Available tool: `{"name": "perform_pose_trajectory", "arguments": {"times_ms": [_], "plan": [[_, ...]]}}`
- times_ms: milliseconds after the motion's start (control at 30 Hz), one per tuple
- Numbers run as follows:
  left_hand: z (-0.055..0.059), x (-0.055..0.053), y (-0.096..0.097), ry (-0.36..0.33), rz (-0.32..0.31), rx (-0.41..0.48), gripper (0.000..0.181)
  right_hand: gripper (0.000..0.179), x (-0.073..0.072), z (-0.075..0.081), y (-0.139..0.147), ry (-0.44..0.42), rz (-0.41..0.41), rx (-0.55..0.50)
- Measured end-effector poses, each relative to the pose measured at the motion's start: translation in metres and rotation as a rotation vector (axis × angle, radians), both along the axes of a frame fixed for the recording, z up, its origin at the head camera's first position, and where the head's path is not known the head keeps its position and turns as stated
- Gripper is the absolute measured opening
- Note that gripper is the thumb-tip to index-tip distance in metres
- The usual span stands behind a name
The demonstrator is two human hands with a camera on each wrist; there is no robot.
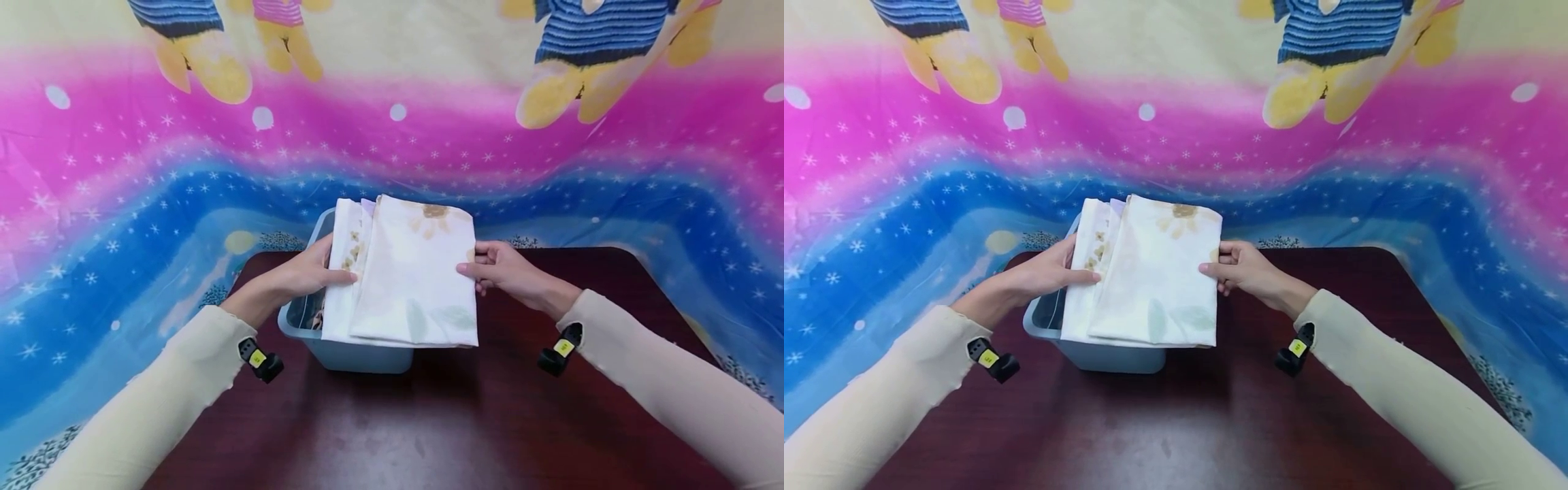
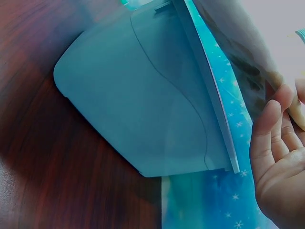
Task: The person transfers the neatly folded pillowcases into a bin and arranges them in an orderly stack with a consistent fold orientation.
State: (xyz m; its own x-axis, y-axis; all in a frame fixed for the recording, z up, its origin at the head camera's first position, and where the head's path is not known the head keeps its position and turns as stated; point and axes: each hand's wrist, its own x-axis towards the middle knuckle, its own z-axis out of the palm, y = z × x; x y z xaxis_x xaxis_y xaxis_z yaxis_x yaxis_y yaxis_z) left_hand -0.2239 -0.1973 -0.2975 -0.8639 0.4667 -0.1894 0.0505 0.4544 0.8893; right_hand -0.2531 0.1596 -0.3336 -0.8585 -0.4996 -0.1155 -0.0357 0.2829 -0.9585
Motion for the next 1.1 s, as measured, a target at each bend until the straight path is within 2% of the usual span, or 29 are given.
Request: {"name": "perform_pose_trajectory", "arguments": {"times_ms": [167, 367, 500, 733, 900, 1100], "plan": [[0.000, -0.002, -0.003, 0.001, -0.002, -0.010, 0.078, 0.029, -0.002, -0.001, -0.004, -0.008, -0.003, -0.003], [0.001, -0.006, -0.008, 0.044, -0.008, -0.047, 0.078, 0.034, -0.006, 0.001, -0.007, -0.001, -0.009, 0.004], [0.002, -0.009, -0.012, 0.064, -0.007, -0.083, 0.078, 0.031, -0.009, 0.003, -0.011, 0.004, -0.002, 0.005], [0.002, -0.014, -0.022, 0.035, -0.013, -0.101, 0.081, 0.031, -0.012, 0.002, -0.021, 0.006, 0.021, 0.012], [0.001, -0.016, -0.028, 0.046, -0.008, -0.135, 0.085, 0.036, -0.012, 0.001, -0.028, 0.009, 0.025, 0.015], [0.000, -0.017, -0.033, 0.045, 0.003, -0.167, 0.086, 0.028, -0.013, -0.004, -0.035, 0.000, 0.022, -0.004]]}}
